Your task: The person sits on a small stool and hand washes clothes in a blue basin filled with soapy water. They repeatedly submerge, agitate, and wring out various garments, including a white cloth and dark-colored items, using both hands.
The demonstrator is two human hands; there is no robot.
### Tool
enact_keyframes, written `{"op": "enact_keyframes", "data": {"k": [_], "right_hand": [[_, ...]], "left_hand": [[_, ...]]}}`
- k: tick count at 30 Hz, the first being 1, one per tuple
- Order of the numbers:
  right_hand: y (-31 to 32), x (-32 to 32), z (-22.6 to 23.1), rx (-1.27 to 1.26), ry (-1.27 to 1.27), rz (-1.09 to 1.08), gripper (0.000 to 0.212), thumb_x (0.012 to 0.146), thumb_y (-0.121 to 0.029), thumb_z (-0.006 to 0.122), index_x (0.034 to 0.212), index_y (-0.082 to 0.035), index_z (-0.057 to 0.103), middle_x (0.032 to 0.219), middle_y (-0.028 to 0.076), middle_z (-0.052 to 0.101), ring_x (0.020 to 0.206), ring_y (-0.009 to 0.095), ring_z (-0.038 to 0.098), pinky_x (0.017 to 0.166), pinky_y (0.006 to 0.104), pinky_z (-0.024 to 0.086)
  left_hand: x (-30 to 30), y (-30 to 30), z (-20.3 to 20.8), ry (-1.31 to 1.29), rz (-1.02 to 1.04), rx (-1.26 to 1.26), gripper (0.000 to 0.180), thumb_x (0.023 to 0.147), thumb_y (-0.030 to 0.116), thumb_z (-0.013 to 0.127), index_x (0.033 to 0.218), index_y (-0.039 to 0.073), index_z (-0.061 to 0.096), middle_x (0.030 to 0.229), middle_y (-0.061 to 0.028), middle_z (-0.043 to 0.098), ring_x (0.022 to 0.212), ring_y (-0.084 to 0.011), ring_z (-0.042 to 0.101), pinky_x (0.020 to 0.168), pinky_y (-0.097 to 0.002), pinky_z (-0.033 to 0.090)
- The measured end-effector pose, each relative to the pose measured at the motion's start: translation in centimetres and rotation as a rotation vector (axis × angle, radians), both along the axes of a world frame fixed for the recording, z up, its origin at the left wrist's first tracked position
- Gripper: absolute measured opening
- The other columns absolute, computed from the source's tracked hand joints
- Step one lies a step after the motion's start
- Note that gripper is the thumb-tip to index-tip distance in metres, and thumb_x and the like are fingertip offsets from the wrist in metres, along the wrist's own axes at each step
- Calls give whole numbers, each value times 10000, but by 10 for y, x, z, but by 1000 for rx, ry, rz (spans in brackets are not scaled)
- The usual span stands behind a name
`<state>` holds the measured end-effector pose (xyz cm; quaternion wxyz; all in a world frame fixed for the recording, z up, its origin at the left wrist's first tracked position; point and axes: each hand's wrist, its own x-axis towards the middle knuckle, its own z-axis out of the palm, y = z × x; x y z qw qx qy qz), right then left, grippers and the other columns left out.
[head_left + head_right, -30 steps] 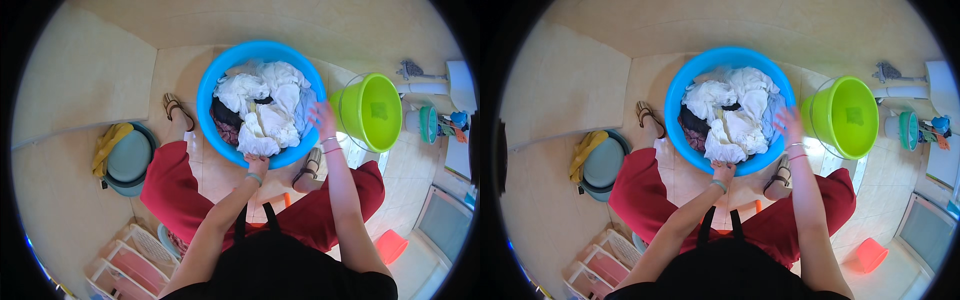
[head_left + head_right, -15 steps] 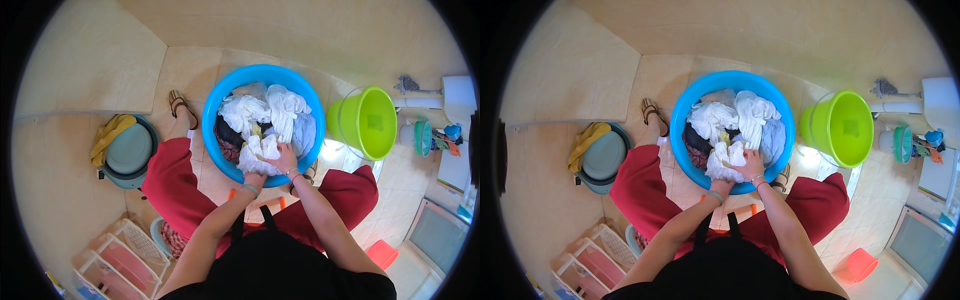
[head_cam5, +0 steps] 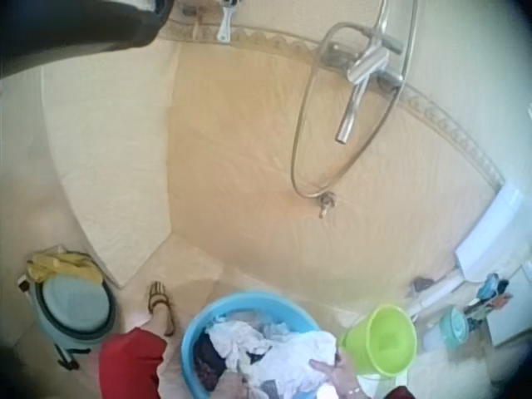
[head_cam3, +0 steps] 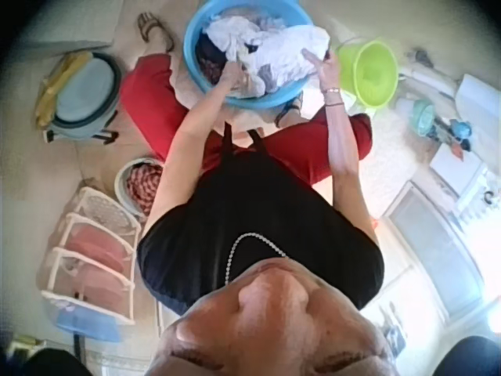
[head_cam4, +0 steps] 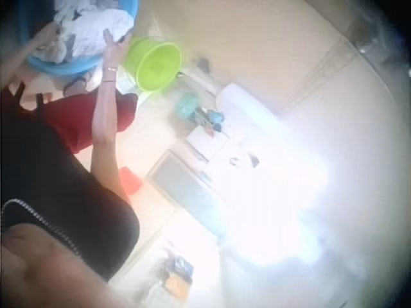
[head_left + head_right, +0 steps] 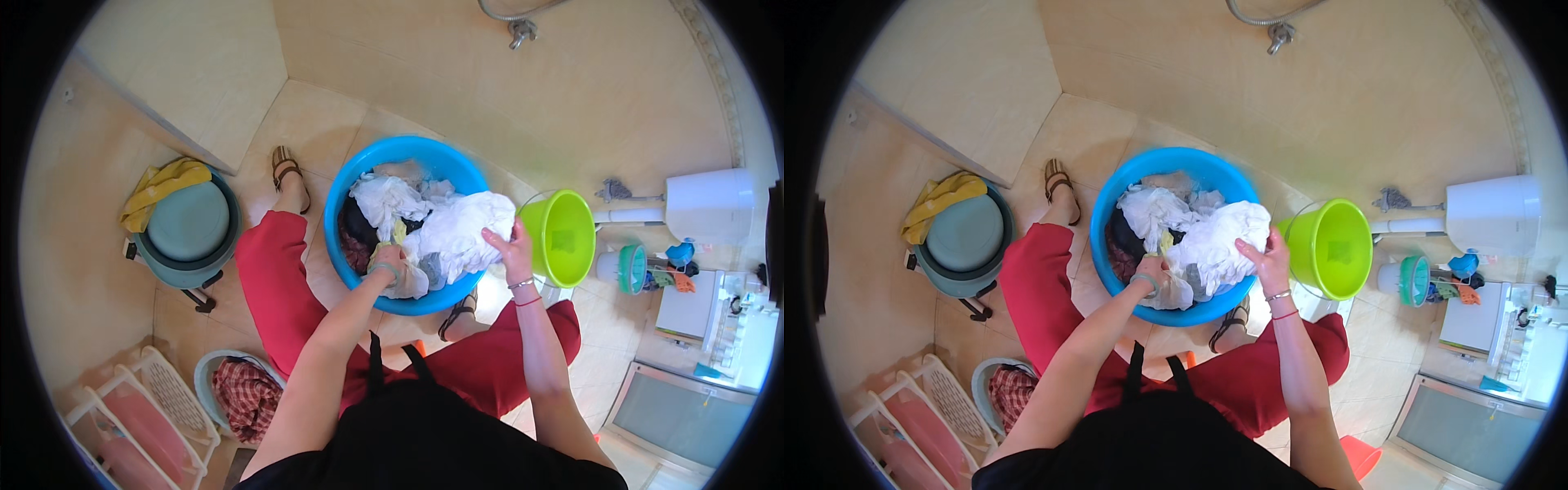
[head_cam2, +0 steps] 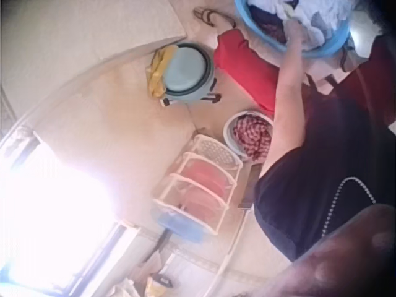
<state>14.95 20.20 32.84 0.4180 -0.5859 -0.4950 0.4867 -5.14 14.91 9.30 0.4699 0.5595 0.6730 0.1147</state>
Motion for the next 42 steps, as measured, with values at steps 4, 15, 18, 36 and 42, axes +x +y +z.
{"op": "enact_keyframes", "data": {"k": [4, 15, 18, 36, 42], "right_hand": [[10, 0, 44, 164, -22, 66, 338, 725, -56, 797, 942, -6, 544, 947, 50, 628, 868, 111, 590, 790, 273, 485], [-10, 31, -140, 195, -557, 599, 194, 727, -66, 688, 912, -78, 632, 1094, 93, 578, 1024, 320, 541, 884, 379, 449], [-14, -3, -138, 279, -617, 322, 354, 733, -96, 695, 1081, -142, 651, 1226, 104, 559, 1176, 331, 482, 1008, 402, 391], [98, -34, -318, 188, -1282, 666, 794, 756, -619, 602, 1439, -306, 345, 1486, 97, 291, 1240, 396, 363, 1001, 644, 262], [127, -36, -340, 32, -1083, 744, 702, 745, -520, 651, 1363, -261, 443, 1407, 92, 399, 1204, 399, 398, 1001, 532, 371]], "left_hand": [[-3, 13, 47, -162, 151, 111, 238, 651, 127, 789, 835, 53, 656, 858, -125, 664, 814, -251, 650, 735, -344, 513], [-9, 33, 91, 12, 152, 670, 190, 745, 12, 658, 913, 100, 643, 1113, -133, 581, 986, -341, 571, 829, -398, 472], [-7, 37, 78, 71, 151, 588, 346, 866, 230, 596, 1206, 290, 613, 1466, -163, 342, 1309, -421, 347, 982, -600, 355], [-14, 151, -54, 484, -543, 264, 528, 896, 490, 514, 1386, 301, 458, 1568, -154, 130, 1431, -425, 76, 1045, -723, 49], [-13, 171, -90, 337, -499, 321, 534, 878, 438, 517, 1372, 242, 463, 1450, -178, 367, 1339, -421, 292, 1085, -602, 171]]}}
